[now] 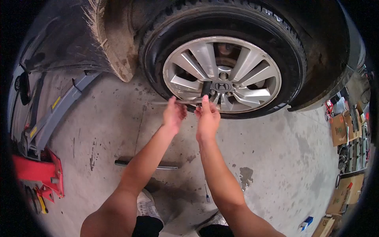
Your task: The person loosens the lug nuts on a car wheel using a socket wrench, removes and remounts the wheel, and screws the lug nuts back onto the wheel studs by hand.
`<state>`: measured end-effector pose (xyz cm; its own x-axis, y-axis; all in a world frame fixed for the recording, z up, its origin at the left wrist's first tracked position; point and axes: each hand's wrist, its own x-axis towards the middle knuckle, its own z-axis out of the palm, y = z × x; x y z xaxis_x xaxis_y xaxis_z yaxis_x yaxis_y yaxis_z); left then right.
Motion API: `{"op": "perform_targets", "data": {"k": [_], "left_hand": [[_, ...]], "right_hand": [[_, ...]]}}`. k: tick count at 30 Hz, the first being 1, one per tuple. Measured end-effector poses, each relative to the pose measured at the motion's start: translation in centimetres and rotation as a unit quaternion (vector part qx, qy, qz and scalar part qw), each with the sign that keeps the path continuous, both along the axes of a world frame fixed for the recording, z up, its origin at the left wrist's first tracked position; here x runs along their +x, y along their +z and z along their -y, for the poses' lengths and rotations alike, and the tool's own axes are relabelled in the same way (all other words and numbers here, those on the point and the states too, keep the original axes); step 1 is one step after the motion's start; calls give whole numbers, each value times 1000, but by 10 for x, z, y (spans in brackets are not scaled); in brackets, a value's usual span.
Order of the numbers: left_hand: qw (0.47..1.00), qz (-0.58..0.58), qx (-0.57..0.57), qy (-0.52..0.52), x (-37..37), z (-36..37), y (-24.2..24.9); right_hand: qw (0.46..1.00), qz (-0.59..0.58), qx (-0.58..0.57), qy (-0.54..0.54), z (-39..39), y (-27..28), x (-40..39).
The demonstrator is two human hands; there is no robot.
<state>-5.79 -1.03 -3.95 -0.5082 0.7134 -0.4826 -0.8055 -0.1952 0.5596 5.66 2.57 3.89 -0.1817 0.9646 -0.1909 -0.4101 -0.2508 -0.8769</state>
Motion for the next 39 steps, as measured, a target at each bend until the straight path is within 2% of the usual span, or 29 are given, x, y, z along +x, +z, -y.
{"op": "perform_targets", "data": {"k": [1,2,4,5,6,8,9,10,11,13,14,15,16,17,18,20,22,24,25,26,27,28,30,31,32,35,37,38,39], "left_hand": [[995,-68,24,69,1,-2,21],[995,-68,22,66,1,-2,44],[935,-310,54,163,3,1,89],[935,-311,53,163,9,2,107],[909,-391,44,135,16,0,124],[829,-554,22,72,33,0,141],[838,-537,33,95,37,0,144],[845,-520,44,116,39,-1,145],[845,-521,45,116,36,-2,140],[896,-399,43,189,19,-7,111],[927,-324,38,187,9,-8,96],[949,-265,34,168,2,-5,83],[967,-206,30,149,-2,-3,73],[989,-105,-36,102,-2,-2,63],[988,-105,-36,106,-2,-6,41],[995,85,-59,-8,1,-15,-2],[996,75,-43,11,17,-11,-3],[997,69,-26,22,25,-14,5],[995,-2,-23,95,21,-14,23],[983,-74,-20,166,18,-13,41],[969,-158,-15,188,18,-11,60],[948,-242,-9,208,18,-10,78],[929,-302,39,211,18,-10,101],[900,-395,42,177,20,-11,111],[862,-484,46,144,23,-11,121],[868,-471,55,148,29,-10,127],[893,-417,29,164,22,-8,104],[893,-418,31,164,16,-6,89],[934,-321,17,153,10,-4,76]], "right_hand": [[988,-126,-90,23,0,1,1],[988,-126,-91,20,0,4,3],[911,-332,-228,86,-3,10,7],[879,-369,-284,99,-10,4,8],[879,-369,-284,99,-13,-4,11],[831,-447,-262,202,-18,-13,17],[875,-385,-236,172,-15,-9,14],[876,-385,-236,172,-11,-5,13],[925,-295,-196,137,-8,-1,13],[979,-143,-121,84,-7,-3,13],[979,-143,-122,83,-9,-7,11],[997,-27,-43,61,-9,-7,9],[995,89,38,40,-8,-5,8],[982,147,118,14,-7,-2,8],[982,146,119,17,-6,4,8],[896,342,280,-51,-3,15,7],[898,345,271,-21,-7,13,8],[962,230,147,30,-14,0,10],[962,232,145,25,-18,-3,13],[994,68,30,86,-20,-6,15],[981,-100,-86,141,-22,-9,17],[981,-101,-88,137,-23,-7,18],[893,-326,-242,194,-23,0,20],[874,-356,-256,210,-25,-3,22],[874,-357,-256,209,-25,-5,22],[879,-354,-248,201,-23,-4,22],[964,-166,-172,113,-17,-4,18],[965,-166,-170,112,-17,-5,14],[992,-41,-71,92,-18,-8,11]]}}
